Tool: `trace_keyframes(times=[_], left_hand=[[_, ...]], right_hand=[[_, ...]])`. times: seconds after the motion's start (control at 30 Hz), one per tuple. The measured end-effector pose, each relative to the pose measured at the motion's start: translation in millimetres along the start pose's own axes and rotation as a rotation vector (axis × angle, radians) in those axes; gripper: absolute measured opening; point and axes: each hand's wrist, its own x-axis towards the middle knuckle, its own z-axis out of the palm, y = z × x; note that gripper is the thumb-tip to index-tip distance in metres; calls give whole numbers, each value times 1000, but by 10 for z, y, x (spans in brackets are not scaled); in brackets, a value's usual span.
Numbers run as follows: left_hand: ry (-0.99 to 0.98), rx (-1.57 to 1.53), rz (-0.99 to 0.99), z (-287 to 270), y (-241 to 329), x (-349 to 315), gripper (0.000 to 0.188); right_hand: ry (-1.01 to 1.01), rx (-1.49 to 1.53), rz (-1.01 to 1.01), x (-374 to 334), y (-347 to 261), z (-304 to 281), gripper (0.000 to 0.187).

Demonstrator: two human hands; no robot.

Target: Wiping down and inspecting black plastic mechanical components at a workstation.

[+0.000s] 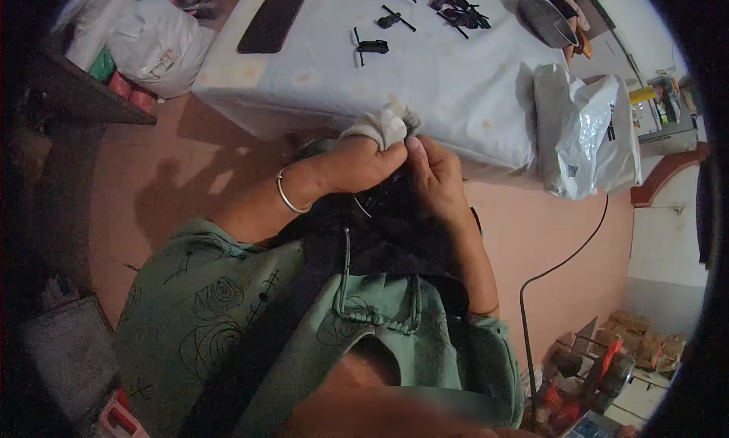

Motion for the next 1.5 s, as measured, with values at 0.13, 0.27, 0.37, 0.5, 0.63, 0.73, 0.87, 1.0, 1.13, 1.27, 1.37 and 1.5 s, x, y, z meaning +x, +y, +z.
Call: trace_keyframes(times=[0.13,0.27,0.37,0.5,0.63,0.73,0.87,1.0,1.13,1.27,1.37,1.5], left_hand=[[2,347,240,94,-68,-35,21],[-117,339,203,73,-165,-22,21],[-96,260,71,23,-131,16,25],[10,413,230,-191,-133,-63,27],[99,396,153,-383,-118,-96,24],[157,283,75,-420,-184,-148,22],[274,231,52,-487,-214,-190,21],[399,708,276,-603,-93,-64,12],[348,500,164,-595,-65,36,20],[350,344,224,-446,-51,45,18],[-19,234,-328,-447,195,-38,22],[25,-69,-69,-297,172,-131,25]], right_hand=[[14,239,23,7,112,107,28],[4,220,-3,-18,112,69,26],[-19,-259,145,57,54,-150,26],[146,-523,-11,298,-82,-110,24],[125,-615,-152,749,-39,153,23],[232,-725,-231,1080,-35,344,24],[173,-839,-288,1266,113,444,17],[173,-924,-405,1000,87,339,10],[-20,-929,-653,567,-147,225,3],[8,-779,-682,359,-205,185,5],[148,-186,-313,289,-146,227,9],[162,95,-94,268,-108,210,17]])
